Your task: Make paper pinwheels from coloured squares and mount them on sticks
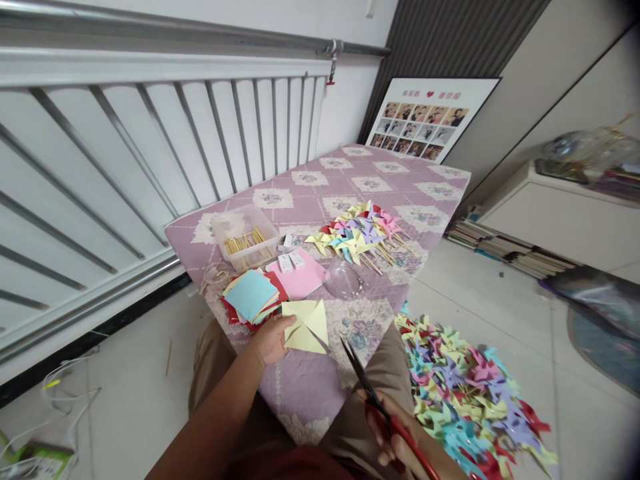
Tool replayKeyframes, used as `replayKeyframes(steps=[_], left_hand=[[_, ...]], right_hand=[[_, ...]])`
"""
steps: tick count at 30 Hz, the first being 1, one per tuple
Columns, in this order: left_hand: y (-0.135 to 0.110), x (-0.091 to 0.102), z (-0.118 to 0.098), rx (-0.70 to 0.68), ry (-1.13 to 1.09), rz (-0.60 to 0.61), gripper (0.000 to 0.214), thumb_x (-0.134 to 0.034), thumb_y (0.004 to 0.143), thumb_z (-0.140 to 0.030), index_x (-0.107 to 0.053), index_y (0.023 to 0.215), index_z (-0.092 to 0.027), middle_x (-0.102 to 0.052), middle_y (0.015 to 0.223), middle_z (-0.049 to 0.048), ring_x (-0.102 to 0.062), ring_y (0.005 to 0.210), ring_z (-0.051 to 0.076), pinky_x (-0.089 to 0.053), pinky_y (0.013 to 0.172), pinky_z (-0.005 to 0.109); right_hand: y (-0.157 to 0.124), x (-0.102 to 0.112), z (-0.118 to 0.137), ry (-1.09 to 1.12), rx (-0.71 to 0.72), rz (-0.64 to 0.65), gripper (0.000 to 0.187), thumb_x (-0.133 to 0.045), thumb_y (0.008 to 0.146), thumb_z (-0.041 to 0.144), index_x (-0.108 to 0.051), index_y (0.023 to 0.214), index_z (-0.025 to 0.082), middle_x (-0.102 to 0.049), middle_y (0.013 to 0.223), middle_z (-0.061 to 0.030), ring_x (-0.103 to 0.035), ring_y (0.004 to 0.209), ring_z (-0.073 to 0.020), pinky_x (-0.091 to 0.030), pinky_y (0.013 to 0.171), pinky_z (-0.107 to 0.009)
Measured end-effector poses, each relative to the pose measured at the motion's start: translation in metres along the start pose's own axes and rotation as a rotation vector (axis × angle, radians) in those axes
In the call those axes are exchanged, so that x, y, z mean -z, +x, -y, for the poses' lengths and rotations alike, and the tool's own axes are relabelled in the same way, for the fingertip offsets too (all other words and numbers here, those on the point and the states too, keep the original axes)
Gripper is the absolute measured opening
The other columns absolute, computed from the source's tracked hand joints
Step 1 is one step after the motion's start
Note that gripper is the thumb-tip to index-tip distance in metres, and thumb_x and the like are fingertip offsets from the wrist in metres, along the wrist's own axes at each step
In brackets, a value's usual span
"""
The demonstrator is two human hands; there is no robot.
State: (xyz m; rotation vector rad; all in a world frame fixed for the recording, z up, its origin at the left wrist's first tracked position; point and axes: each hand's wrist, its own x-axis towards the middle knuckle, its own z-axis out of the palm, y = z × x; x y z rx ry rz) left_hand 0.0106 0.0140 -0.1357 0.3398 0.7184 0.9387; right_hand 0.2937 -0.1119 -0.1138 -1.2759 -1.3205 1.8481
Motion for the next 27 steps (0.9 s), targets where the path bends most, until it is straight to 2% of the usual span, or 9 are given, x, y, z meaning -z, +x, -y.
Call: replayKeyframes(steps=[4,11,15,20,27], left_hand=[[-0.003,-0.003,-0.002,0.022,-0.003,-0.036,0.027,-0.069,0.076,-0.021,-0.069,0.102,-0.012,-0.076,0.088,0.0128,-0.065,0.106,0.035,-0.053,0.086,0.042],[-0.003,0.004,0.0,0.026,-0.008,-0.055,0.039,-0.071,0.075,-0.022,-0.066,0.113,-0.015,-0.076,0.091,0.0128,-0.065,0.106,0.036,-0.053,0.085,0.043],[-0.002,0.006,0.001,0.028,0.015,-0.03,0.038,-0.071,0.074,-0.022,-0.066,0.111,-0.015,-0.076,0.088,0.012,-0.068,0.1,0.034,-0.053,0.082,0.04],[-0.001,0.011,0.001,0.033,0.045,0.009,0.028,-0.072,0.073,-0.022,-0.071,0.099,-0.011,-0.076,0.085,0.0124,-0.071,0.087,0.028,-0.053,0.073,0.032],[0.0,0.011,0.001,0.033,0.045,0.012,0.03,-0.075,0.068,-0.024,-0.073,0.095,-0.009,-0.076,0.086,0.0131,-0.071,0.077,0.024,-0.052,0.071,0.032]], right_hand=[[0.002,-0.002,0.01,-0.099,-0.059,0.11,0.085,-0.05,0.071,0.082,-0.05,0.134,0.023,-0.051,0.084,-0.002,-0.046,0.067,-0.0149,-0.042,0.055,-0.025],[0.013,-0.007,0.017,-0.184,-0.155,0.169,0.085,-0.047,0.072,0.082,-0.049,0.133,0.024,-0.05,0.08,-0.0008,-0.043,0.063,-0.0137,-0.04,0.052,-0.023],[0.019,-0.012,0.024,-0.186,-0.131,0.152,0.082,-0.046,0.074,0.081,-0.049,0.132,0.024,-0.05,0.08,0.0003,-0.044,0.064,-0.0131,-0.039,0.052,-0.022],[0.027,-0.016,0.03,-0.217,-0.099,0.149,0.079,-0.048,0.077,0.078,-0.048,0.133,0.023,-0.049,0.083,-0.0003,-0.048,0.069,-0.0146,-0.041,0.052,-0.022],[0.035,-0.021,0.032,-0.245,-0.125,0.095,0.074,-0.049,0.078,0.076,-0.052,0.131,0.024,-0.048,0.078,0.0006,-0.047,0.064,-0.0136,-0.04,0.05,-0.022]])
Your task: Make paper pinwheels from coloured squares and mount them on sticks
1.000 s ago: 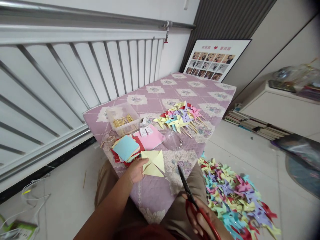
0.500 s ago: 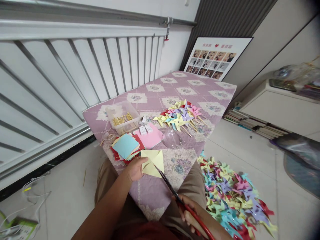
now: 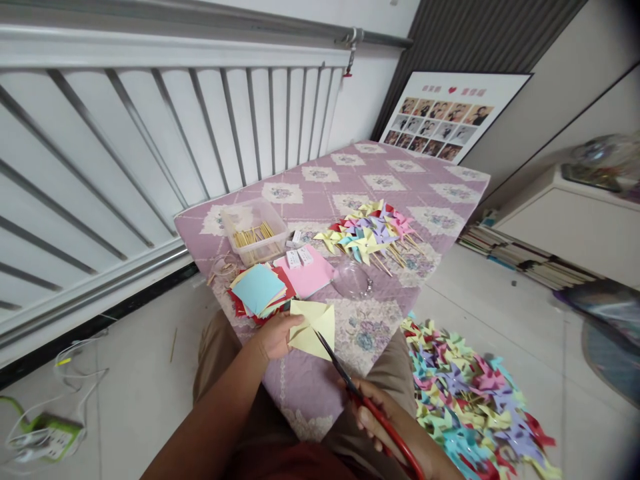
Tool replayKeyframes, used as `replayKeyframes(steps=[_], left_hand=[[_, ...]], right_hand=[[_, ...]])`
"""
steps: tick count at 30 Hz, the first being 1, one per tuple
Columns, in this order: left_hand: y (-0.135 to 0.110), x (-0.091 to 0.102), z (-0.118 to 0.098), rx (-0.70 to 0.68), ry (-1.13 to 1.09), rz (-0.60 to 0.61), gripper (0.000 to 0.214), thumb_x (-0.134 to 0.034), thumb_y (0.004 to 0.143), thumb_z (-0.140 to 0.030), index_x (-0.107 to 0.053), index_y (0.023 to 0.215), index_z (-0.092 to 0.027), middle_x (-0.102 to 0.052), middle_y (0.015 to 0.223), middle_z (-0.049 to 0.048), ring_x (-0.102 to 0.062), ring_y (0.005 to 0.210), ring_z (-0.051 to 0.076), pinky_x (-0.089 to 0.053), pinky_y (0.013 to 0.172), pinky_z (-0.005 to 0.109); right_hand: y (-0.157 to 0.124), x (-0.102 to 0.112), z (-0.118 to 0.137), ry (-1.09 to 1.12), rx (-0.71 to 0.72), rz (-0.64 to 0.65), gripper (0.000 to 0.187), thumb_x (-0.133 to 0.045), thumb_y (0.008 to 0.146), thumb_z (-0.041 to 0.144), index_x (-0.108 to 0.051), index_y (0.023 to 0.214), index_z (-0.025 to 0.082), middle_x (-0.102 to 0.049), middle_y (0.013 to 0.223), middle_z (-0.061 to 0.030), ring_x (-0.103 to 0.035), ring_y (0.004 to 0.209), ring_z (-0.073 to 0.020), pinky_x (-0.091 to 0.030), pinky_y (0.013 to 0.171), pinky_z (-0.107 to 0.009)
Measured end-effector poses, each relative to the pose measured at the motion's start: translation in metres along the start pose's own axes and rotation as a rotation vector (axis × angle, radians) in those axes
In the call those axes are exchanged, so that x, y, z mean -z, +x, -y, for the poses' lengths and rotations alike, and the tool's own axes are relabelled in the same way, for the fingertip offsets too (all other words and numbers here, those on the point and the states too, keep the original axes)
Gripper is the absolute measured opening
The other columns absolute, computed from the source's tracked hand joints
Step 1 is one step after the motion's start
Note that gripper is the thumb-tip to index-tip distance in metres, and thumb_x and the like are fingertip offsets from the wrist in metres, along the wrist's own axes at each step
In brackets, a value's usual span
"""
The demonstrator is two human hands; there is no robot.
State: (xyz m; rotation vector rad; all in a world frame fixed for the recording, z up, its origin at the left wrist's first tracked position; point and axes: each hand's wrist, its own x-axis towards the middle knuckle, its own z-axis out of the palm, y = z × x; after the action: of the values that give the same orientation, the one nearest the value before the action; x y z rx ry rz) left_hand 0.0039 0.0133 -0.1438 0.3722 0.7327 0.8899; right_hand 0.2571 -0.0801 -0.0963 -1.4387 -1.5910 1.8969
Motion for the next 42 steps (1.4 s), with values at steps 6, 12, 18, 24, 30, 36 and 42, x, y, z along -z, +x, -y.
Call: replayKeyframes(steps=[6,12,18,24,30,36,42], left_hand=[[0.0,-0.003,-0.002,-0.006,-0.017,0.031,0.034,-0.076,0.067,-0.025,-0.071,0.097,-0.008,-0.076,0.084,0.0128,-0.071,0.076,0.024,-0.051,0.072,0.032],[-0.002,-0.004,-0.005,-0.002,-0.016,0.021,0.035,-0.078,0.064,-0.025,-0.072,0.094,-0.008,-0.076,0.083,0.0137,-0.071,0.073,0.024,-0.052,0.069,0.031],[-0.002,-0.004,-0.004,0.0,-0.038,0.002,0.032,-0.078,0.064,-0.022,-0.073,0.091,-0.007,-0.075,0.079,0.0145,-0.071,0.074,0.025,-0.051,0.067,0.031],[-0.002,-0.002,-0.004,-0.006,-0.009,0.022,0.029,-0.073,0.068,-0.021,-0.074,0.095,-0.011,-0.076,0.083,0.0128,-0.07,0.07,0.022,-0.051,0.067,0.031],[-0.001,-0.001,-0.002,-0.012,-0.004,0.021,0.029,-0.073,0.07,-0.022,-0.074,0.097,-0.012,-0.076,0.086,0.013,-0.07,0.073,0.023,-0.051,0.07,0.032],[0.0,0.0,-0.002,-0.016,-0.004,0.032,0.028,-0.074,0.069,-0.023,-0.074,0.096,-0.013,-0.076,0.088,0.0133,-0.07,0.074,0.023,-0.051,0.07,0.032],[0.001,0.003,-0.001,-0.011,-0.023,0.057,0.031,-0.074,0.069,-0.024,-0.073,0.097,-0.012,-0.076,0.088,0.0129,-0.069,0.072,0.021,-0.051,0.068,0.03]], right_hand=[[0.004,-0.005,0.004,0.006,-0.06,-0.03,0.076,-0.05,0.074,0.079,-0.054,0.128,0.025,-0.042,0.069,0.0044,-0.038,0.054,-0.0092,-0.034,0.047,-0.02],[0.005,-0.006,0.008,0.017,-0.077,-0.045,0.072,-0.053,0.071,0.08,-0.061,0.113,0.022,-0.039,0.065,0.0055,-0.036,0.052,-0.0089,-0.034,0.045,-0.02],[0.005,-0.006,0.009,0.028,-0.043,-0.077,0.067,-0.057,0.072,0.075,-0.063,0.113,0.023,-0.043,0.066,0.0045,-0.04,0.051,-0.0088,-0.036,0.043,-0.019],[0.005,-0.005,0.008,0.044,-0.036,-0.073,0.066,-0.059,0.072,0.073,-0.064,0.115,0.023,-0.044,0.066,0.0044,-0.039,0.051,-0.0084,-0.036,0.042,-0.018],[0.007,-0.005,0.005,0.017,-0.02,-0.05,0.068,-0.056,0.075,0.073,-0.062,0.118,0.021,-0.039,0.062,0.006,-0.034,0.048,-0.0079,-0.032,0.041,-0.019],[0.008,-0.006,0.009,-0.056,0.078,-0.086,0.058,-0.056,0.08,0.066,-0.064,0.116,0.021,-0.045,0.064,0.0034,-0.04,0.054,-0.0123,-0.039,0.049,-0.024],[0.012,-0.004,0.009,-0.139,0.182,-0.073,0.053,-0.056,0.082,0.062,-0.067,0.112,0.02,-0.062,0.079,-0.0033,-0.057,0.071,-0.021,-0.05,0.07,-0.033]])
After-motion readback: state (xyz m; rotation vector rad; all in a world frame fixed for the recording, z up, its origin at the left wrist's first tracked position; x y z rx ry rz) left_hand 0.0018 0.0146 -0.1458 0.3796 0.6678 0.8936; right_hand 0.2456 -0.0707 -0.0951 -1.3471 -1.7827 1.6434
